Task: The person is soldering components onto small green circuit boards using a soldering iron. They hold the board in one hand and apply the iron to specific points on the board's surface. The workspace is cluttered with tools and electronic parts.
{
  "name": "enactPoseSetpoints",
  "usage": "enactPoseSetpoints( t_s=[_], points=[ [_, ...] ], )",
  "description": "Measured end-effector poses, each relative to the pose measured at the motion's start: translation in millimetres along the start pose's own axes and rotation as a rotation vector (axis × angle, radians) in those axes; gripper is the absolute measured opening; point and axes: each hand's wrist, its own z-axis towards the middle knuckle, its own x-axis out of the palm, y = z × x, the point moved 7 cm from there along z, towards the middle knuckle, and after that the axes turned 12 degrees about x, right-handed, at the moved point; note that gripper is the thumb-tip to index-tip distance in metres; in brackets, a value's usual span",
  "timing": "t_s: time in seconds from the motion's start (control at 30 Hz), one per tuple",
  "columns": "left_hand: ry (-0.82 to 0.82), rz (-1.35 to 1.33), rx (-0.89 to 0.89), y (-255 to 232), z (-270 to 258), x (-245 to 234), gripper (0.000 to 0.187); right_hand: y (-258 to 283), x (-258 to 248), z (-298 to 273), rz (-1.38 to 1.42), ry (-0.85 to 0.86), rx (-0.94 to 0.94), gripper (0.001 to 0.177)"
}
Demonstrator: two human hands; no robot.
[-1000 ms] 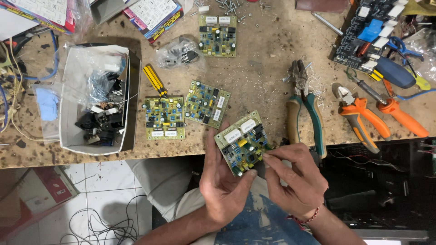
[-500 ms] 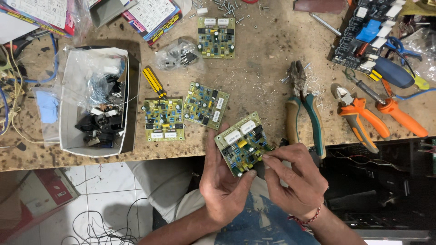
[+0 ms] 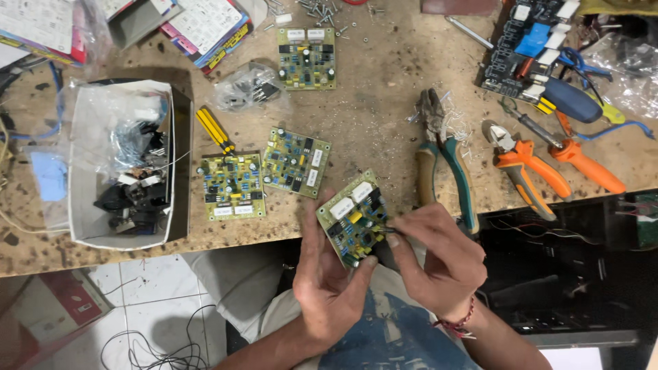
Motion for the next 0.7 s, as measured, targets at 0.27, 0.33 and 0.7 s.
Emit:
enactPoseSetpoints(
  t_s=[0.27, 0.33, 0.7],
  points=[
    [-0.009, 0.008, -0.016, 2.9, -0.2, -0.5, 0.089, -6.8, 1.3, 2.8, 0.030, -0.044, -0.010, 0.010],
    [-0.027, -0.010, -0.016, 4.0, -1.0, -1.7, 0.090, -9.7, 0.9, 1.9, 0.046, -0.041, -0.018, 0.009],
    [-0.003, 0.002, -0.037, 1.9, 0.9, -1.7, 0.090, -19.2, 4.1, 0.1, 0.079, 0.004, 0.043, 0.008]
  ],
)
